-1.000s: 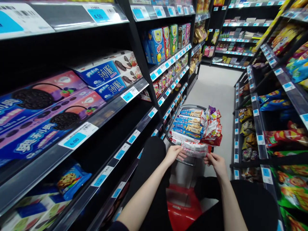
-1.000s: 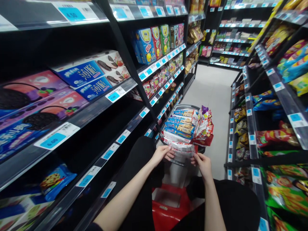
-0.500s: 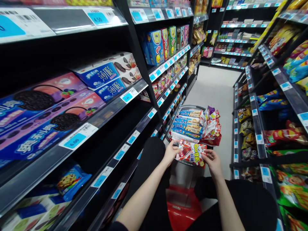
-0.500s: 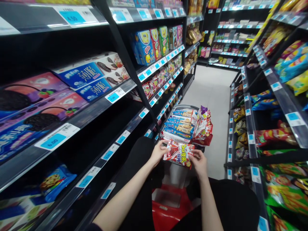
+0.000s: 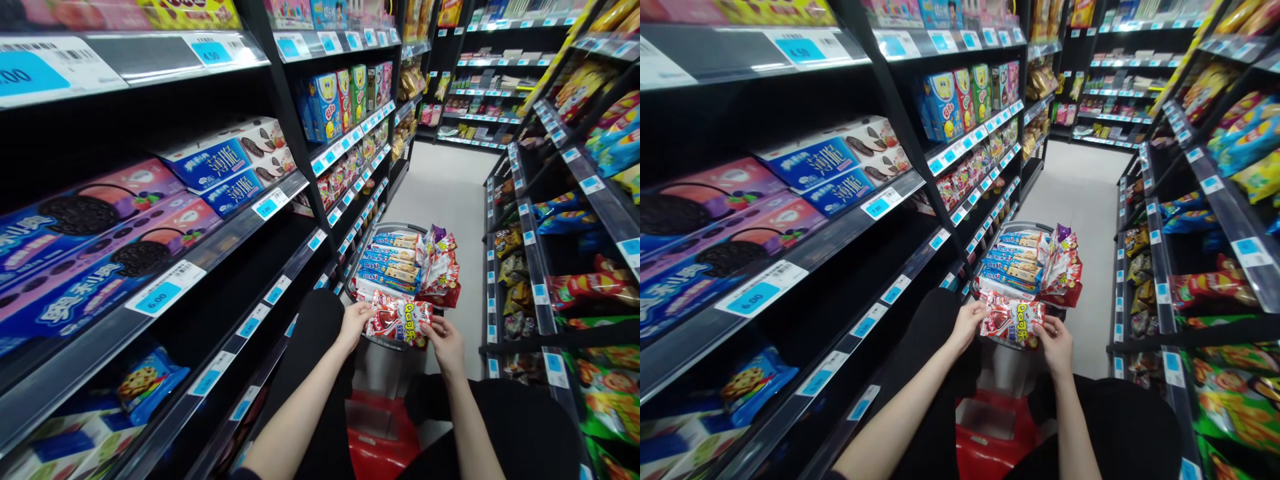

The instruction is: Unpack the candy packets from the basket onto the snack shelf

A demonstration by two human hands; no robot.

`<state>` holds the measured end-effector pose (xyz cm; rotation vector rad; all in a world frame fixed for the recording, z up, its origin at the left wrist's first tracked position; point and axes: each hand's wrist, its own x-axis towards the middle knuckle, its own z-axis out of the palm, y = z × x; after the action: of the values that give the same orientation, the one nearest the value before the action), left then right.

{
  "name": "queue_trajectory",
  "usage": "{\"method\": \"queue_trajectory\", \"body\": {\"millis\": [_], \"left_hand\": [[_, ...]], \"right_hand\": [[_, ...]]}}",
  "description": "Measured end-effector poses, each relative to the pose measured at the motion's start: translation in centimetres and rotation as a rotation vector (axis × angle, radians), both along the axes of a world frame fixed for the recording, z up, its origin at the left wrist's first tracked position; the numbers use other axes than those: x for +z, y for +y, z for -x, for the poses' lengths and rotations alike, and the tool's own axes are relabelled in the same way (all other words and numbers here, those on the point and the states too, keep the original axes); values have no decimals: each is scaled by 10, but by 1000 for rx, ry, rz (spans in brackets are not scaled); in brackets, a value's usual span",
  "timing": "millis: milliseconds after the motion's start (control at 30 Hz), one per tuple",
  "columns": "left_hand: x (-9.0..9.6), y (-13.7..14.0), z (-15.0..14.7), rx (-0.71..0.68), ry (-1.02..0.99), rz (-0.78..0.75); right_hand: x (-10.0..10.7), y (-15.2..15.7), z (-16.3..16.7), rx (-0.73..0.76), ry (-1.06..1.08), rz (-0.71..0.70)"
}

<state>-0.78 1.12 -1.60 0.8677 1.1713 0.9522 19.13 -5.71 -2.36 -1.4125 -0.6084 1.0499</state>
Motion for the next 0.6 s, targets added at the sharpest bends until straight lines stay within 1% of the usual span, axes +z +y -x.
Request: {"method": "queue_trajectory", "body": {"millis": [167,367,467,533,600], "left_hand": [[5,-1,0,21,-40,1],[6,0,1,12,-5,-1],[10,0,3,-52,-17,-34],[12,-1,4,-129,-15,-78],[14,-3,5,-172,26,-138]], "right_hand": [[-1,1,0,10,6,-12],[0,0,0,10,-14,-18],[-1,-2,-3,36,-74,-53],[-2,-3,-6,62,-107,-77],[-2,-5,-9,69,-106,-91]]}}
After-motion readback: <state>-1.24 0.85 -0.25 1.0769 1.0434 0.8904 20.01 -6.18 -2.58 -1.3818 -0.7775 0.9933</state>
